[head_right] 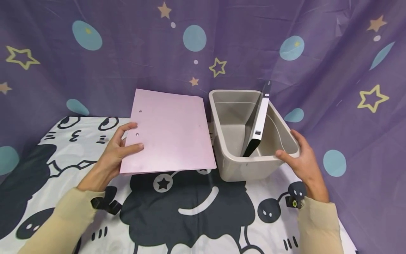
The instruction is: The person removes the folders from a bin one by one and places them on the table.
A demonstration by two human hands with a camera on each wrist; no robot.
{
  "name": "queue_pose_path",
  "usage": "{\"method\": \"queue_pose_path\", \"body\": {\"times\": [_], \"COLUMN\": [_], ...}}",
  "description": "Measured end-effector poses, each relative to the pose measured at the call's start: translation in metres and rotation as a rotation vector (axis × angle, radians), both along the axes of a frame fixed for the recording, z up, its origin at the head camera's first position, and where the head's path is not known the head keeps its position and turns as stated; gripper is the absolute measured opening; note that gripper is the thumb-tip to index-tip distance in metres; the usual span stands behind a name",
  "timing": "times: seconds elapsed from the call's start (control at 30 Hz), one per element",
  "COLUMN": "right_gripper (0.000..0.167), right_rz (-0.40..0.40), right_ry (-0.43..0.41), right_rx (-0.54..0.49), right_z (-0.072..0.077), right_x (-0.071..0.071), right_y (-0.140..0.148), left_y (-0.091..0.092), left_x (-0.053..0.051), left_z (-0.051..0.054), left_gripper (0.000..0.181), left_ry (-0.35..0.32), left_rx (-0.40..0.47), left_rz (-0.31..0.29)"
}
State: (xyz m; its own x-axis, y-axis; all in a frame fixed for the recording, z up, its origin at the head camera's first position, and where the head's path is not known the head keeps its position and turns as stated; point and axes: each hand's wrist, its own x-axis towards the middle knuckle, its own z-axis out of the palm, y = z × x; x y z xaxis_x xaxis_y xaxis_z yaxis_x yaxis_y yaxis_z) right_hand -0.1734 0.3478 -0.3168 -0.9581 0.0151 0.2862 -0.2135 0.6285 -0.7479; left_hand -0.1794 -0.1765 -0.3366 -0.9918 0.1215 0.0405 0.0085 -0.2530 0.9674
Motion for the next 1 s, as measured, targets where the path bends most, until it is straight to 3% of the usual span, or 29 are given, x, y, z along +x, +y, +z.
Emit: {"method": "queue_pose_path", "body": {"times": [0.5, 0.73, 1.0], "right_gripper": [0.078, 0.078, 0.079], "right_rz": [-0.01, -0.012, -0.002], "right_ry": [0.015, 0.017, 0.02], "right_rx": [-0.011, 0.001, -0.016], "right_z": [0.0, -0.001, -0.002], "right_x": [0.0, 0.0, -0.001], "right_y": [-0.001, -0.001, -0.001], "left_y": [0.007, 0.006, 0.006], "left_x": [0.004, 0.004, 0.006], "left_z": [-0.01, -0.014, -0.018], "left_gripper": [0.078, 0.08, 0.078], "left_ry": [-0.04, -0.026, -0.035], "left_rx": [-0.008, -0.034, 0.002], "left_rz": [-0.033, -0.03, -0.039]}}
